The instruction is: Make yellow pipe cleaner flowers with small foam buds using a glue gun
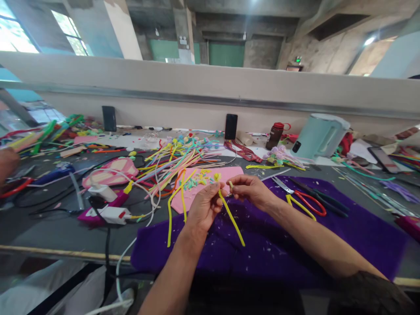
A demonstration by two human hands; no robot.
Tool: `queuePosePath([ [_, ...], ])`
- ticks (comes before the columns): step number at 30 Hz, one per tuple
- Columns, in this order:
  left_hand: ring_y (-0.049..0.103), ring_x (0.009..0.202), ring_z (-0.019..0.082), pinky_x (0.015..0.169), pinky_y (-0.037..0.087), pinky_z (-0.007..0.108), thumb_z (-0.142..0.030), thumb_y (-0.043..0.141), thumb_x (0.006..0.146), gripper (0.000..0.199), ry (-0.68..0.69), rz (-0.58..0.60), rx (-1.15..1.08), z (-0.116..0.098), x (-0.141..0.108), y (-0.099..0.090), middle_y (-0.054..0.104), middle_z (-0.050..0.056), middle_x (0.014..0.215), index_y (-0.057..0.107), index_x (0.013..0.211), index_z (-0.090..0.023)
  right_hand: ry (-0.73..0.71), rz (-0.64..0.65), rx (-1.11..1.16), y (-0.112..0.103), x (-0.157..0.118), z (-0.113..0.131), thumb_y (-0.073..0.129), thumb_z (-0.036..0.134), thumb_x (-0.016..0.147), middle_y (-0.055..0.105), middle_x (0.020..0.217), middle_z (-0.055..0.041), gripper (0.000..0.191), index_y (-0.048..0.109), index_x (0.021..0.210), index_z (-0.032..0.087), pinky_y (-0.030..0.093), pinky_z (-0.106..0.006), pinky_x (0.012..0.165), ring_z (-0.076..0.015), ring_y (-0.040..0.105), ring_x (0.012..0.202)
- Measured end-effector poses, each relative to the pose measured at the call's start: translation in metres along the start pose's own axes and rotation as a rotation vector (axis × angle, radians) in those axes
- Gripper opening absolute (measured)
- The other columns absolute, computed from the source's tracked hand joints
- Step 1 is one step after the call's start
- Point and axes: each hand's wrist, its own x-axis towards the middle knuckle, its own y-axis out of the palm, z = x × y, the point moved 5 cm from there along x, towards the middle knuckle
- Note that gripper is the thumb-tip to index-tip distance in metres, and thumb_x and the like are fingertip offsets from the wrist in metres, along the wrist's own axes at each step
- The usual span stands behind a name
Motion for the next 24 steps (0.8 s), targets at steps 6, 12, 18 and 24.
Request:
queuePosePath([
  [6,0.047,0.039,0.002,0.03,0.031,0.01,-0.027,0.068,0.063,0.023,0.03,0.038,0.102,0.005,0.017,0.021,0.06,-0.001,0.061,0.061,0.079,-0.012,-0.112,-0.11,-0.099,-0.017,-0.003,0.011,0.062,0.023,0.067,0.053,0.057,0.004,0.012,0.06,0.074,0.013,0.032,-0.017,0.042,-0.0039,0.042,0.043],
  [12,0.045,0.037,0.001,0.03,0.03,0.01,-0.03,0.068,0.064,0.022,0.078,0.039,0.17,0.014,0.016,0.016,0.06,-0.001,0.061,0.059,0.074,-0.012,-0.15,-0.118,-0.323,-0.015,-0.005,0.018,0.06,0.023,0.068,0.049,0.05,0.005,0.012,0.06,0.07,0.012,0.03,-0.017,0.04,-0.0041,0.039,0.041],
  [18,0.044,0.038,0.001,0.031,0.029,0.011,-0.033,0.067,0.064,0.025,0.119,0.039,0.162,0.013,0.012,0.014,0.059,-0.002,0.062,0.059,0.075,-0.013,-0.158,-0.081,-0.373,-0.006,-0.008,0.019,0.058,0.022,0.07,0.051,0.052,0.0043,0.011,0.06,0.072,0.011,0.031,-0.016,0.041,-0.0047,0.042,0.043],
  [24,0.044,0.038,0.002,0.032,0.03,0.013,-0.033,0.065,0.067,0.022,0.178,0.037,0.281,0.012,0.011,0.013,0.059,-0.001,0.061,0.058,0.069,-0.012,-0.237,-0.062,-0.412,-0.007,-0.007,0.015,0.059,0.021,0.069,0.057,0.06,0.0013,0.011,0.062,0.07,0.01,0.033,-0.017,0.046,-0.0049,0.044,0.049],
])
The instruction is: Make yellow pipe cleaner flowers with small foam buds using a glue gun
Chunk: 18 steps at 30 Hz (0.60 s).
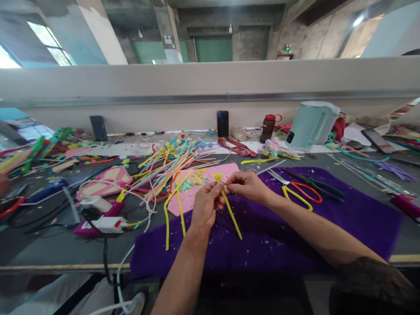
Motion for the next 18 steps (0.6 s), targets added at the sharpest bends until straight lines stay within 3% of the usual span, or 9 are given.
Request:
queuePosePath([
  [6,0.043,0.036,0.004,0.034,0.033,0.015,-0.035,0.061,0.07,0.023,0.112,-0.024,0.134,-0.004,-0.001,0.0,0.055,-0.002,0.052,0.058,0.065,-0.013,-0.01,-0.011,0.023,0.001,-0.002,0.003,0.058,0.019,0.07,0.059,0.06,0.001,0.009,0.063,0.072,0.011,0.034,-0.017,0.046,-0.0051,0.045,0.048],
  [14,0.041,0.036,0.001,0.033,0.03,0.013,-0.036,0.061,0.069,0.025,0.052,-0.071,0.034,-0.002,-0.002,-0.003,0.057,-0.002,0.058,0.055,0.063,-0.013,0.206,-0.137,0.391,-0.025,0.011,-0.03,0.063,0.028,0.068,0.057,0.06,0.0027,0.023,0.06,0.086,0.014,0.029,-0.015,0.037,-0.0035,0.045,0.041],
  [18,0.041,0.037,0.001,0.032,0.029,0.013,-0.037,0.062,0.068,0.026,0.021,-0.054,0.008,-0.002,-0.001,-0.003,0.056,-0.002,0.058,0.055,0.063,-0.012,0.228,-0.092,0.401,-0.024,0.011,-0.038,0.064,0.024,0.065,0.058,0.062,0.0021,0.023,0.06,0.086,0.014,0.03,-0.015,0.038,-0.0033,0.046,0.042],
])
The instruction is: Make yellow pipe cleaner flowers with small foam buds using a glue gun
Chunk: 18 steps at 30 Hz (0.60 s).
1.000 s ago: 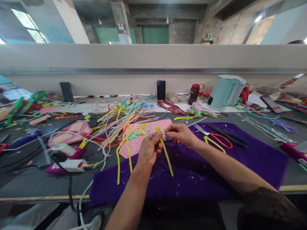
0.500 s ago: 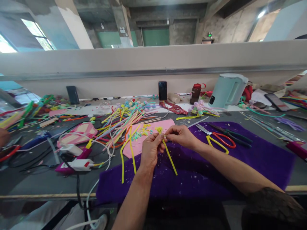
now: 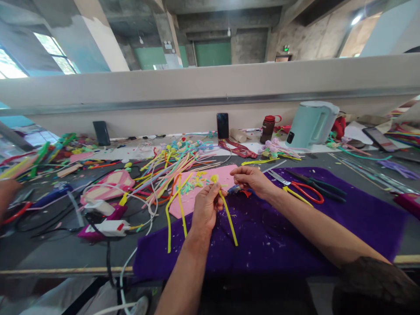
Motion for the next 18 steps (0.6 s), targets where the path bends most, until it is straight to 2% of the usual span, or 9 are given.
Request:
queuePosePath([
  [4,0.041,0.037,0.001,0.032,0.029,0.013,-0.036,0.063,0.067,0.026,-0.035,0.014,-0.039,0.002,0.001,0.0,0.057,-0.002,0.06,0.054,0.065,-0.013,0.001,0.069,-0.074,0.013,-0.007,0.003,0.065,0.025,0.065,0.06,0.063,0.0001,0.021,0.062,0.082,0.013,0.029,-0.015,0.036,-0.0041,0.046,0.041],
  [10,0.039,0.035,0.002,0.032,0.028,0.013,-0.038,0.064,0.066,0.027,-0.033,0.025,-0.011,0.003,0.0,0.0,0.055,-0.003,0.052,0.055,0.064,-0.013,-0.019,0.149,-0.123,0.027,-0.017,0.012,0.058,0.041,0.073,0.063,0.067,-0.003,0.03,0.062,0.083,0.012,0.031,-0.016,0.038,-0.0059,0.049,0.044],
  [14,0.038,0.033,0.003,0.033,0.028,0.014,-0.039,0.061,0.069,0.027,0.002,0.012,0.066,0.001,-0.002,0.001,0.047,-0.005,0.041,0.055,0.063,-0.014,-0.077,0.194,-0.191,0.035,-0.022,0.015,0.065,0.036,0.067,0.063,0.07,-0.0016,0.028,0.062,0.084,0.013,0.035,-0.017,0.042,-0.0062,0.05,0.049],
  [18,0.037,0.032,0.003,0.033,0.027,0.015,-0.039,0.059,0.071,0.026,0.026,0.026,0.078,0.0,-0.002,0.002,0.048,-0.005,0.042,0.055,0.064,-0.014,-0.156,0.16,-0.218,0.037,-0.023,0.019,0.066,0.032,0.066,0.062,0.067,-0.001,0.023,0.062,0.079,0.013,0.04,-0.02,0.048,-0.0075,0.05,0.052],
])
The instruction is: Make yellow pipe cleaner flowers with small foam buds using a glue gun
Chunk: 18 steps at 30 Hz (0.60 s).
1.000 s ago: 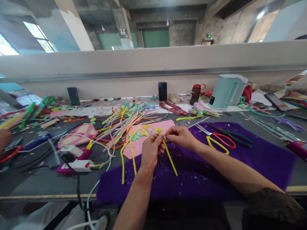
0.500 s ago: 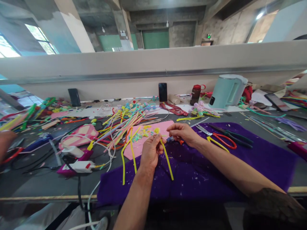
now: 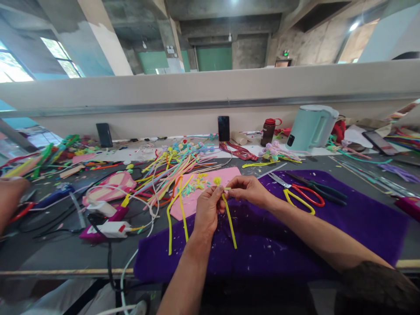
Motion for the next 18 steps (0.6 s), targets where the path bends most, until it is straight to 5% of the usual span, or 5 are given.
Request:
queuePosePath([
  [12,0.041,0.035,0.004,0.035,0.031,0.016,-0.038,0.061,0.069,0.025,0.125,-0.046,0.144,-0.007,-0.004,0.002,0.052,-0.004,0.048,0.055,0.063,-0.014,-0.005,-0.043,0.006,0.002,0.001,-0.009,0.062,0.03,0.07,0.059,0.061,0.0009,0.018,0.058,0.073,0.013,0.037,-0.019,0.045,-0.0062,0.047,0.047],
  [18,0.042,0.035,0.004,0.034,0.032,0.017,-0.04,0.06,0.069,0.027,0.08,0.017,0.128,-0.003,-0.004,0.005,0.057,-0.002,0.055,0.054,0.064,-0.014,0.076,0.09,0.123,-0.001,0.002,-0.011,0.065,0.029,0.068,0.06,0.061,0.0008,0.018,0.059,0.072,0.013,0.033,-0.017,0.041,-0.005,0.045,0.043],
])
